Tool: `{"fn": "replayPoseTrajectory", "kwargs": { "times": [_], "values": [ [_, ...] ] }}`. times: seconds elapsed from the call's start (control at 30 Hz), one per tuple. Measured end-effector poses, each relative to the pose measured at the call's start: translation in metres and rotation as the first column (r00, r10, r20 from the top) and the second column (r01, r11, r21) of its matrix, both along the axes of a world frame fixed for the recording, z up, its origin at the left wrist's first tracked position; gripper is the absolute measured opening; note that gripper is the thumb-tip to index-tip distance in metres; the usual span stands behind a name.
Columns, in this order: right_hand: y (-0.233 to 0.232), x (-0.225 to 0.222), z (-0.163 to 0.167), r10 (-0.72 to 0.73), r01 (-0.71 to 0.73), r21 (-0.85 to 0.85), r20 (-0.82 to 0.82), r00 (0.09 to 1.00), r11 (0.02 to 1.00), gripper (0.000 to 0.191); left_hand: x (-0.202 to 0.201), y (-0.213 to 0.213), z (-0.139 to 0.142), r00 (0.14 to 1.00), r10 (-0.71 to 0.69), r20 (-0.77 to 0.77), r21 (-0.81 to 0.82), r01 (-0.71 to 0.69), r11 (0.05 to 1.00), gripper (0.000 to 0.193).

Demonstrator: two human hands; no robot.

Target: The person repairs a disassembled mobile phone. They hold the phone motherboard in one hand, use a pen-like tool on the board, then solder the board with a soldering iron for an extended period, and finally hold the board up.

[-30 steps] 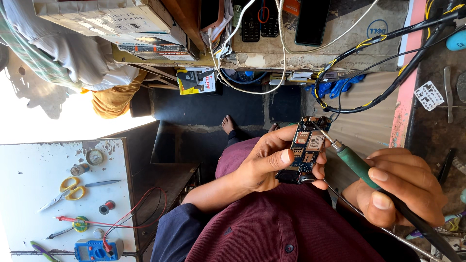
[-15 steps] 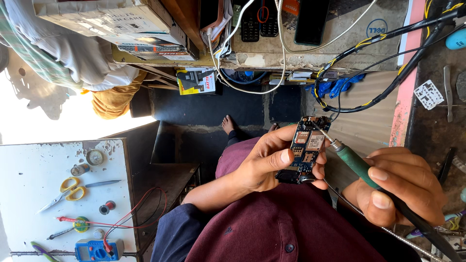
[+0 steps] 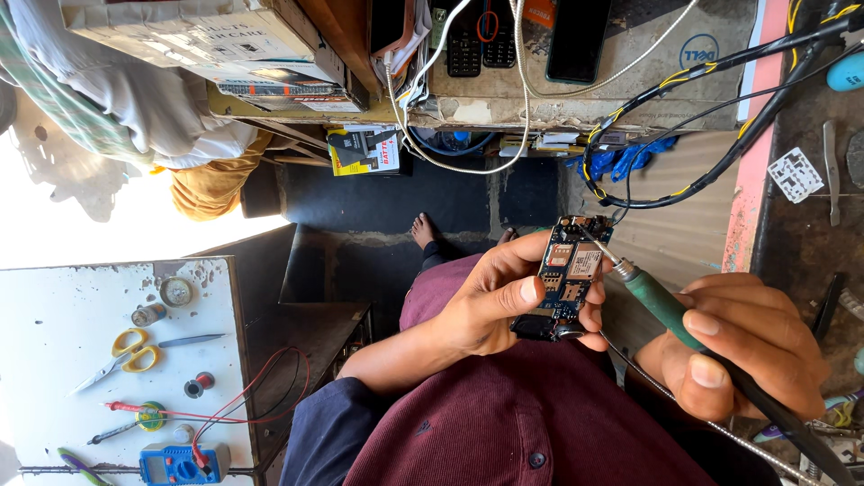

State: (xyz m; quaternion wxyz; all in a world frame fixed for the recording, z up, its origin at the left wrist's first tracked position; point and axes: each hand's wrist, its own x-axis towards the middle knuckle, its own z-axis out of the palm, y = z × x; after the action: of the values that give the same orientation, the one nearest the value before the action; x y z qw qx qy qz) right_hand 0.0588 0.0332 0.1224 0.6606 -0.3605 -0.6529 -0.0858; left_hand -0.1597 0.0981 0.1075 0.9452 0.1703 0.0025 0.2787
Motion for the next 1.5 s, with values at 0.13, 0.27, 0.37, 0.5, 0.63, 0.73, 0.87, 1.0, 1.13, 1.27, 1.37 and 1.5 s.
{"fn": "replayPoseTrajectory", "kwargs": {
  "times": [0.13,0.27,0.37,0.5,0.63,0.73,0.87,1.0,1.13,1.27,1.37,1.5],
  "values": [
    [0.002,0.000,0.000,-0.002,0.002,0.011,0.004,1.000,1.000,0.028,0.000,0.000,0.000,1.000,0.001,0.000,0.005,-0.001,1.000,0.063],
    [0.002,0.000,0.000,-0.002,0.002,0.010,0.001,1.000,1.000,0.028,0.000,0.000,0.000,1.000,-0.001,-0.002,0.007,0.001,1.000,0.063],
    [0.000,0.002,-0.002,-0.002,0.002,0.004,0.009,1.000,1.000,0.028,0.000,0.000,0.000,1.000,0.000,0.000,0.009,0.000,1.000,0.063],
    [-0.005,0.003,-0.009,-0.008,0.012,0.058,-0.063,0.998,0.998,0.028,0.000,0.000,-0.001,1.000,-0.010,0.007,-0.011,0.010,1.000,0.063],
    [-0.008,-0.001,-0.014,-0.080,0.103,0.113,-0.194,0.978,0.988,0.031,0.000,0.000,-0.002,1.000,-0.004,0.017,-0.021,0.004,1.000,0.063],
    [-0.007,-0.003,-0.015,-0.115,0.131,0.082,-0.176,0.978,0.988,0.031,0.000,-0.001,-0.003,0.999,-0.015,0.033,-0.042,0.017,0.999,0.063],
    [-0.008,0.000,-0.017,-0.078,0.100,0.098,-0.206,0.975,0.990,0.028,-0.002,-0.003,-0.005,0.997,-0.035,0.067,-0.116,0.042,0.992,0.061],
    [-0.008,0.004,-0.025,-0.114,0.142,0.109,-0.232,0.966,0.984,0.029,-0.002,-0.002,-0.005,0.991,-0.048,0.123,-0.164,0.068,0.984,0.058],
    [-0.001,0.001,-0.020,-0.035,0.064,0.084,-0.307,0.951,0.994,0.032,-0.003,-0.004,-0.001,0.986,-0.071,0.149,-0.186,0.098,0.978,0.059],
    [-0.005,0.003,0.010,0.227,-0.343,-0.286,-0.369,0.901,0.895,0.026,0.001,-0.007,0.004,0.973,-0.145,0.180,-0.192,0.179,0.965,0.058],
    [-0.010,0.003,0.029,0.360,-0.558,-0.421,-0.462,0.811,0.715,0.027,0.007,-0.010,0.008,0.966,-0.201,0.160,-0.177,0.228,0.957,0.060],
    [-0.007,-0.008,0.034,0.293,-0.526,-0.414,-0.506,0.812,0.743,0.024,0.015,-0.016,0.014,0.961,-0.207,0.182,-0.196,0.242,0.950,0.054]
  ]
}}
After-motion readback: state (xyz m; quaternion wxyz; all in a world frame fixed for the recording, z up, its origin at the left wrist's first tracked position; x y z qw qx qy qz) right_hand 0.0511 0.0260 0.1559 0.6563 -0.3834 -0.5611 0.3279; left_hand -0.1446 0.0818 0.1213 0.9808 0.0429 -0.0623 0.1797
